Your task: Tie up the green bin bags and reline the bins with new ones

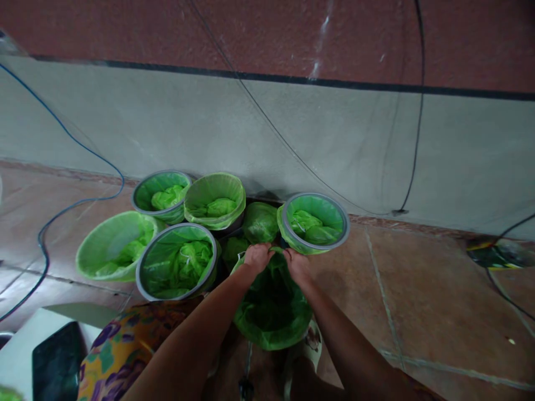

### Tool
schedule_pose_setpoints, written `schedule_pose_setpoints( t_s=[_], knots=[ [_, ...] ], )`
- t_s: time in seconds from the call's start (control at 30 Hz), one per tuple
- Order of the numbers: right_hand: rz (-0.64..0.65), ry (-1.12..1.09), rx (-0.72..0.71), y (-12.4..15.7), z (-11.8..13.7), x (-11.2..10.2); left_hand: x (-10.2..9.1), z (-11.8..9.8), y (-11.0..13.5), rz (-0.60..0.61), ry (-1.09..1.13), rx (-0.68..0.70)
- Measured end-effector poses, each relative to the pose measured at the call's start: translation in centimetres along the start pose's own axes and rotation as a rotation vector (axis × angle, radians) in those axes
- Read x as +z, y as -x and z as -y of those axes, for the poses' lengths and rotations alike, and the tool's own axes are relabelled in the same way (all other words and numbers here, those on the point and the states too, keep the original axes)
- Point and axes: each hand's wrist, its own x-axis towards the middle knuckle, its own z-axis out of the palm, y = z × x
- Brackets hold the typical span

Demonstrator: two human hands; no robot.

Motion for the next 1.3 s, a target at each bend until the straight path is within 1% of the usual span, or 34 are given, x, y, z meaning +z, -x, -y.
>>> schedule_pose_setpoints(
  t_s=[0.13, 0.23, 0.33, 0.47, 0.53, 0.63, 0.7, 0.77, 0.93, 1.0, 1.17, 1.3],
  knots=[
    [0.009, 0.058, -0.025, 0.2, -0.6, 0.5, 0.3, 0.7, 0.0, 0.023, -0.04, -0.034],
    [0.01, 0.079, -0.013, 0.3, -0.7, 0.5, 0.2, 0.9, 0.4, 0.0, -0.043, -0.049],
    [-0.027, 0.083, 0.034, 0.7, -0.9, 0.5, -0.1, 1.2, 1.3, -0.078, -0.021, -0.061],
    [-0.042, 0.048, 0.133, 1.6, -1.4, 0.6, -0.4, 1.4, 2.4, -0.174, 0.051, 0.025],
    [-0.11, 0.008, 0.112, 1.9, -1.6, 0.7, -0.3, 1.4, 2.7, -0.199, 0.071, 0.072],
    [-0.297, -0.062, 0.044, 1.7, -1.3, 0.5, -0.2, 1.1, 2.7, -0.244, 0.072, 0.112],
    [-0.36, -0.105, -0.01, 1.1, -0.9, 0.3, -0.1, 0.9, 2.5, -0.267, 0.064, 0.135],
    [-0.346, -0.135, -0.051, 0.3, -0.4, 0.0, 0.1, 0.7, 2.2, -0.278, 0.059, 0.164],
    [-0.178, -0.091, -0.028, -0.9, 0.2, -0.3, 0.2, 0.1, 0.9, -0.294, 0.026, 0.243],
    [-0.138, -0.071, -0.038, -1.0, 0.2, 0.0, 0.2, 0.0, 0.5, -0.309, 0.003, 0.281],
    [-0.109, -0.069, -0.069, -1.0, -0.3, 0.5, 0.3, 0.2, 0.4, -0.298, -0.068, 0.373],
    [-0.078, -0.008, -0.062, -0.9, -0.2, 0.4, 0.6, 0.7, 0.5, -0.27, -0.134, 0.378]
  ],
)
